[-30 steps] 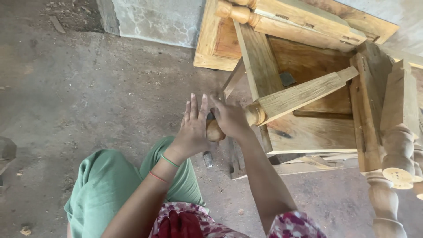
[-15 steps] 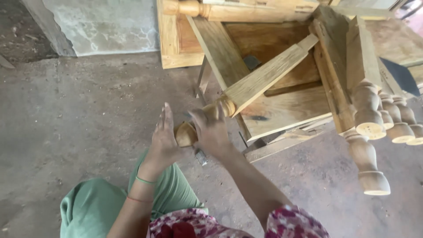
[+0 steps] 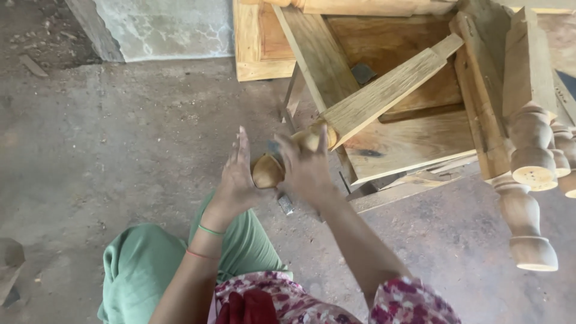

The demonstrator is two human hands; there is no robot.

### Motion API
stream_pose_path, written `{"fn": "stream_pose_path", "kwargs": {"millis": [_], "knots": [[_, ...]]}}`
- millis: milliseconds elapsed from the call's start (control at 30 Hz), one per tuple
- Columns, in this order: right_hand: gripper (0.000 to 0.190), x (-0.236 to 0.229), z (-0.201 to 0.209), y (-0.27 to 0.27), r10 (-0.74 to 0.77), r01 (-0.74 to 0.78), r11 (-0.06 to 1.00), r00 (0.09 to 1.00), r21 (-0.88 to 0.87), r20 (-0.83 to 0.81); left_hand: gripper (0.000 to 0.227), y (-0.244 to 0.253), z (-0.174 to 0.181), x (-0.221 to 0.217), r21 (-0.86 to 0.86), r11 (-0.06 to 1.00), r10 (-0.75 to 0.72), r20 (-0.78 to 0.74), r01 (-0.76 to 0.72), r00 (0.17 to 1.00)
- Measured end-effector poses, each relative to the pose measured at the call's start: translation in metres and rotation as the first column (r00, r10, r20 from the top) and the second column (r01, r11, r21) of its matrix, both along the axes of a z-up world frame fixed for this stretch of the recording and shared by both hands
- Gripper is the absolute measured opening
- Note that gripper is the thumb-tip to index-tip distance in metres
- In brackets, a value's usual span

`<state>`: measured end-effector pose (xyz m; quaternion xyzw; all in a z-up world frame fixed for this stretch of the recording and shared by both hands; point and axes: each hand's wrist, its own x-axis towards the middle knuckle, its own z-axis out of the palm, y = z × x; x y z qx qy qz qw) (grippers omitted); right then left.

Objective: The person sands the turned wooden legs of a table with sandpaper to achieve a smooth finish.

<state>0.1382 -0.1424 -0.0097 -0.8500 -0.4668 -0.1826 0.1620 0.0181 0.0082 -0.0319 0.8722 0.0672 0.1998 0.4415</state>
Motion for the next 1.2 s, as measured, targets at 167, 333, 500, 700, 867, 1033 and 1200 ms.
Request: {"fn": "stream_pose_path", "kwargs": {"millis": [167, 333, 500, 700, 867, 1033, 1200], "knots": [[0.041, 0.043, -0.01, 0.026, 0.118, -0.118, 0.991, 0.993, -0.063, -0.005, 0.148, 0.001, 0.001, 0.0, -0.04, 0.999, -0.025, 0.03, 0.027, 0.999], [0.035, 0.0, -0.008, 0.01, 0.114, -0.113, 0.993, 0.992, 0.015, -0.046, 0.149, 0.001, -0.004, 0.0, -0.027, 0.998, -0.054, 0.048, 0.056, 0.997], [0.035, -0.032, -0.023, -0.032, 0.121, -0.111, 0.95, 0.993, 0.291, -0.016, 0.146, -0.001, 0.008, -0.003, -0.074, 0.994, -0.074, 0.015, 0.075, 0.997], [0.032, 0.058, -0.027, -0.024, -0.161, 0.141, 0.983, 0.969, 0.115, 0.188, 0.139, 0.001, -0.022, 0.007, -0.012, 0.997, -0.072, 0.162, 0.075, 0.984], [0.035, 0.012, -0.043, -0.012, -0.048, 0.003, 0.98, 0.974, 0.2, 0.222, 0.139, 0.0, -0.007, 0.002, -0.098, 0.991, -0.08, 0.13, 0.093, 0.988], [0.035, -0.029, -0.039, -0.016, 0.066, -0.123, 0.916, 0.985, 0.381, 0.16, 0.143, -0.002, 0.004, -0.004, -0.109, 0.991, -0.064, 0.098, 0.075, 0.993], [0.038, 0.014, -0.009, 0.013, -0.059, 0.062, 0.991, 0.998, 0.121, -0.028, 0.144, -0.002, 0.004, -0.004, -0.175, 0.983, -0.049, 0.065, 0.06, 0.997]]}}
